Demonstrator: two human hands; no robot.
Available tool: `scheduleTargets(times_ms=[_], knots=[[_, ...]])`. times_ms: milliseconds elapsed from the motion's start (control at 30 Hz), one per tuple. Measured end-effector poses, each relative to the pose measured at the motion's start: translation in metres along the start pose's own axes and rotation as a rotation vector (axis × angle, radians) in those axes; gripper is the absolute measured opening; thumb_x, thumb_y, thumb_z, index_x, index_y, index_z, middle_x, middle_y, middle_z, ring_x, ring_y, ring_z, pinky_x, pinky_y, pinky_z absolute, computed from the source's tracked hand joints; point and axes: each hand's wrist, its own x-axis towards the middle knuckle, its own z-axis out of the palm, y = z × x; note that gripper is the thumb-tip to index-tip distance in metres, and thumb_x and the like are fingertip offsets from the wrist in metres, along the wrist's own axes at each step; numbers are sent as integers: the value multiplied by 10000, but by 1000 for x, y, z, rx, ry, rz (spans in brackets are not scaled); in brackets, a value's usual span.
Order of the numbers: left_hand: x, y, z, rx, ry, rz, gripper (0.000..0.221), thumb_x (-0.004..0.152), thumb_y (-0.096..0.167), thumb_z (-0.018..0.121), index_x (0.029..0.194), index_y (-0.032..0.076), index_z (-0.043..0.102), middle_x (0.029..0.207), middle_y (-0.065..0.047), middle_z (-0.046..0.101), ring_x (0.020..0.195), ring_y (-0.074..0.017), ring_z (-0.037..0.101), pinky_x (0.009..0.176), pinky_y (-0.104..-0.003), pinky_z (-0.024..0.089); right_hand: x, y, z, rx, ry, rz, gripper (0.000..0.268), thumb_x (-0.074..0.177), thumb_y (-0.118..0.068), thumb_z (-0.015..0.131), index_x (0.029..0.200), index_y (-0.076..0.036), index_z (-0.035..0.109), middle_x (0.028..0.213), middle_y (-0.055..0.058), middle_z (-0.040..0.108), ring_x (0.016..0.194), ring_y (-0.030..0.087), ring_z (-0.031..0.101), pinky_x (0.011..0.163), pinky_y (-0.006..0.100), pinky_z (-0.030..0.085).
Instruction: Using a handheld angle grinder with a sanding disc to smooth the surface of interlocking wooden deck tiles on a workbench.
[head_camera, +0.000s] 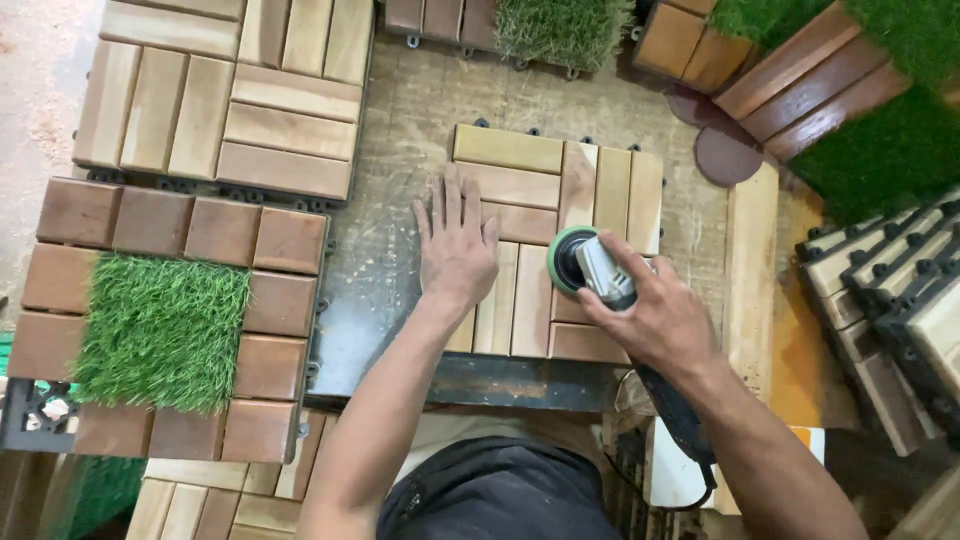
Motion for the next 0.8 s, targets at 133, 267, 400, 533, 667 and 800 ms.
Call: scheduleTargets(times_ms=[133,267,400,533,667,800], knots=[[1,-8,12,-63,88,25,592,1032,316,417,1565,69,349,1672,-196,215,1521,-374,286,1259,-577,180,40,0,-12,18,32,82,748,795,-679,687,1482,-446,506,1068,220,632,1014,535,680,883,588,557],[0,-10,13,-127,188,25,649,980,294,485,1544,3,353,1625,-249,293,1453,-417,396,1240,-564,237,79,14,-15,42,79,173,808,787,-719,657,1518,-435,462,1162,257,636,1120,504,646,951,580,514],[1,-7,12,-138,187,44,626,981,292,477,1522,-6,376,1613,-272,298,1452,-440,389,1244,-557,229,110,22,-25,68,116,284,766,806,-712,642,1493,-410,489,1212,251,642,1193,443,620,1004,540,488],[3,-8,13,-126,222,61,627,981,298,493,1519,-5,389,1601,-275,320,1445,-436,401,1236,-552,243,136,1,-32,78,147,270,735,809,-688,639,1480,-421,504,1213,232,655,1192,425,624,990,543,493],[2,-8,11,-136,278,60,618,980,303,499,1508,-5,414,1580,-281,361,1419,-436,438,1228,-544,265,152,-32,-28,103,115,212,759,800,-699,643,1497,-464,456,1258,219,639,1219,409,612,991,527,498],[4,-10,16,-163,314,62,629,975,287,502,1514,-22,401,1589,-276,359,1409,-430,456,1226,-531,277,152,-71,-28,121,58,129,761,841,-669,629,1528,-415,424,1229,268,620,1238,435,594,1030,523,479]])
